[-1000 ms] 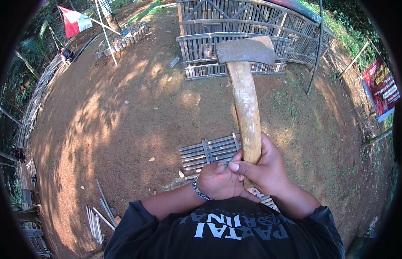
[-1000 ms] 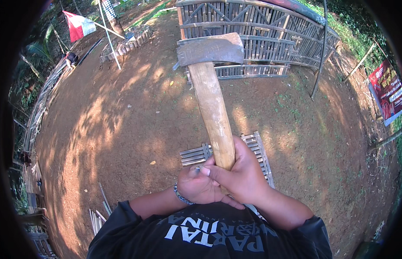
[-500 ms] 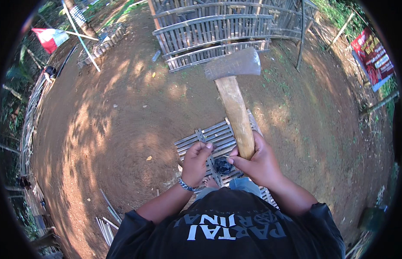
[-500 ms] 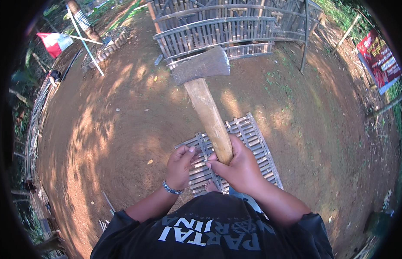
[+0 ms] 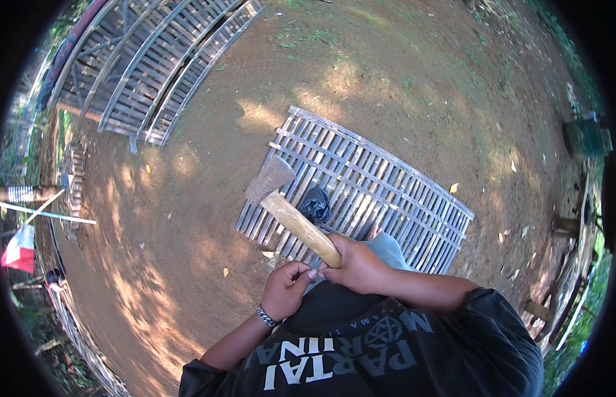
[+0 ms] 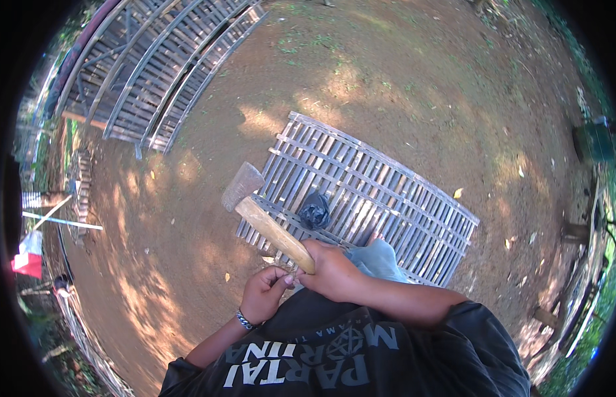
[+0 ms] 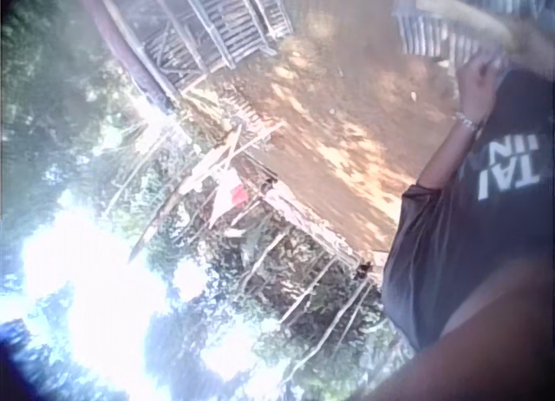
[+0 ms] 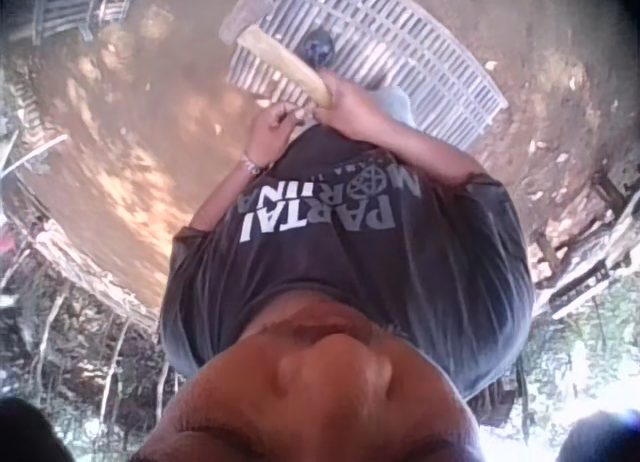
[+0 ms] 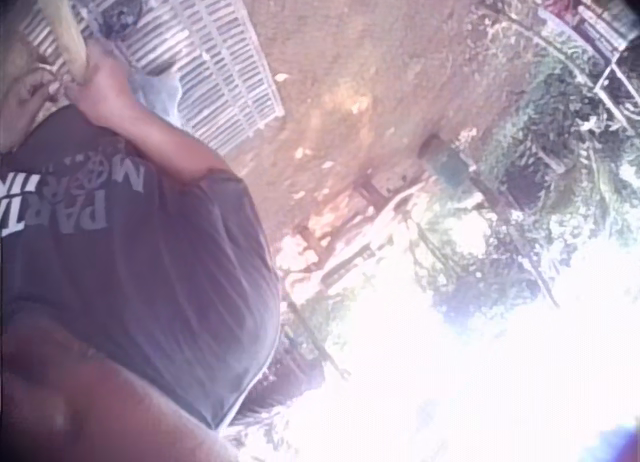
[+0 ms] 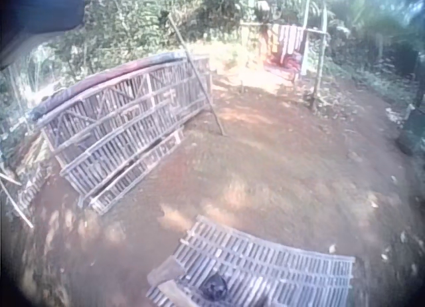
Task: The person uses a hammer to drive nails into a wooden pallet structure lying on the ground. They repeatedly pick up nails from a black plastic bag and secure the wooden slats together.
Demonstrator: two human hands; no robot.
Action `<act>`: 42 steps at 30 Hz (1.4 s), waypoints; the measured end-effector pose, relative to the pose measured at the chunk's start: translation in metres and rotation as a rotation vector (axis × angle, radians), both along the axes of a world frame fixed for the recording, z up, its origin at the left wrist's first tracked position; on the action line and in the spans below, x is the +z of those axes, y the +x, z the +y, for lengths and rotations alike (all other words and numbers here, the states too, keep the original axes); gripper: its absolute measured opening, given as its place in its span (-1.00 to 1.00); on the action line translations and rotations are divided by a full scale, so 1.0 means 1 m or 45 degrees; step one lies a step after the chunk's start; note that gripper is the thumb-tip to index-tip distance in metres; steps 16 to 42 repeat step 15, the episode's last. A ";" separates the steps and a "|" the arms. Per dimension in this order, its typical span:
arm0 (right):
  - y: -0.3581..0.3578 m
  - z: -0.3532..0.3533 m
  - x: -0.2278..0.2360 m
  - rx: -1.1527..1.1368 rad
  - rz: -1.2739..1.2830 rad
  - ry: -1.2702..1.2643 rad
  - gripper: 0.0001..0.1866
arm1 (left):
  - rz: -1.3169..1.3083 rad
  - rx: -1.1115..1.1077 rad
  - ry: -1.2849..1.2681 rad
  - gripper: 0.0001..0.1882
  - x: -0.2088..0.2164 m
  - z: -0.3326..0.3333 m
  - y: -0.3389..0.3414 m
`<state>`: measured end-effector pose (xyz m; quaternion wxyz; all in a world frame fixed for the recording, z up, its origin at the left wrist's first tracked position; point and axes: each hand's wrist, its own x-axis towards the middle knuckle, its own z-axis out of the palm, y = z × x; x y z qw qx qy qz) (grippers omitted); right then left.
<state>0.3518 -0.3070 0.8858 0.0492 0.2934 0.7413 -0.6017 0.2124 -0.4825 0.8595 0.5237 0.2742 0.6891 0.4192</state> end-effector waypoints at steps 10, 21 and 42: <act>0.133 0.049 -0.025 -0.340 -0.247 0.009 -0.56 | 1.383 -0.600 -0.101 -0.64 -0.069 0.032 -0.002; 0.237 0.052 -0.035 -0.602 -0.491 0.029 -0.57 | 0.921 -0.888 -0.147 -0.34 -0.053 0.076 0.048; 0.237 0.052 -0.035 -0.602 -0.491 0.029 -0.57 | 0.921 -0.888 -0.147 -0.34 -0.053 0.076 0.048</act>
